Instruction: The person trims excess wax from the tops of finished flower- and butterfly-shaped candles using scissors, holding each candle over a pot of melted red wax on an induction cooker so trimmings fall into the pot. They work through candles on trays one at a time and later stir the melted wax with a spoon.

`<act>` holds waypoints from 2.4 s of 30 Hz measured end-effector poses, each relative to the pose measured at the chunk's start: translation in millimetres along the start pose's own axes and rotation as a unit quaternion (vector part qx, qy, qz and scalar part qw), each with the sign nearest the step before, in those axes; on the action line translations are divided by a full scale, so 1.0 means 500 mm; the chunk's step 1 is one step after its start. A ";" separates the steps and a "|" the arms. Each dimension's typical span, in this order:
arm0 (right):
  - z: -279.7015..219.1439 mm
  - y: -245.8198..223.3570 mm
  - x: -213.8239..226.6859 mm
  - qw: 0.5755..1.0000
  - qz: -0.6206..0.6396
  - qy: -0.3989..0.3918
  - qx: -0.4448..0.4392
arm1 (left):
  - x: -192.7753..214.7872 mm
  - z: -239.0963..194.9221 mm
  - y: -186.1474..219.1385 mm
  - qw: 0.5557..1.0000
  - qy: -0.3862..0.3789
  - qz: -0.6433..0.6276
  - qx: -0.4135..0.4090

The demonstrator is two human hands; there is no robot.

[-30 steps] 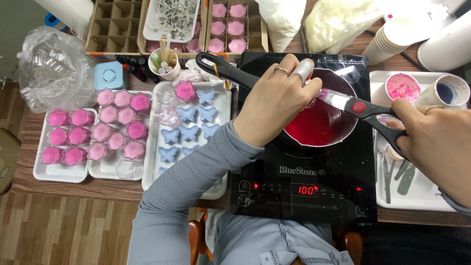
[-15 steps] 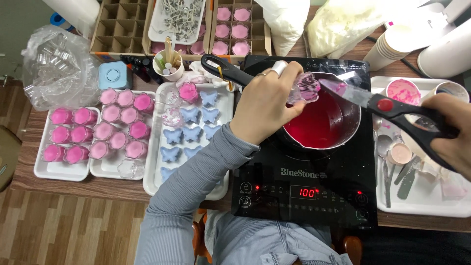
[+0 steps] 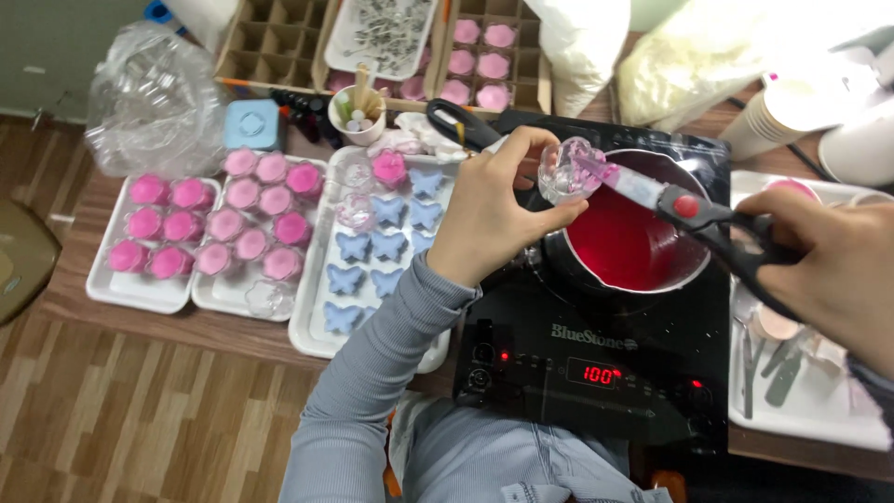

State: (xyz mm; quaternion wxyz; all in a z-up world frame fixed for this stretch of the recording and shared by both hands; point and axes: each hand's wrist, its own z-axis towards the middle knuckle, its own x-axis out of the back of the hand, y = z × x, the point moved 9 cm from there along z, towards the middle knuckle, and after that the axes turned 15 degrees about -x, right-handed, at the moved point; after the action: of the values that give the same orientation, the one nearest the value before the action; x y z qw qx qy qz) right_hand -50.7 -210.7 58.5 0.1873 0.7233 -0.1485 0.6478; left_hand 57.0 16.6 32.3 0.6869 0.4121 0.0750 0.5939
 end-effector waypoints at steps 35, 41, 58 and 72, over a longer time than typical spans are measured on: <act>-0.181 -0.811 -0.049 0.870 -0.036 0.075 0.486 | 0.543 -0.580 -0.036 0.861 0.324 0.292 0.260; -0.174 -0.883 -0.086 0.860 -0.009 0.065 0.507 | 0.570 -0.628 -0.093 0.843 0.333 0.304 0.293; -0.120 -0.955 -0.185 0.880 0.089 -0.065 0.463 | 0.592 -0.690 -0.170 0.830 0.333 0.287 0.342; -0.142 -0.984 -0.223 0.864 0.255 -0.193 0.388 | 0.564 -0.689 -0.203 0.831 0.310 0.290 0.358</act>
State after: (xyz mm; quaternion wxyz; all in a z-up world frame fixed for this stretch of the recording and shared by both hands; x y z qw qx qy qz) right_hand 98.9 255.0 -84.5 -0.3127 0.7852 -0.0978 0.5254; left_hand 9.2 432.9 -148.9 0.2279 0.4260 0.3684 0.7943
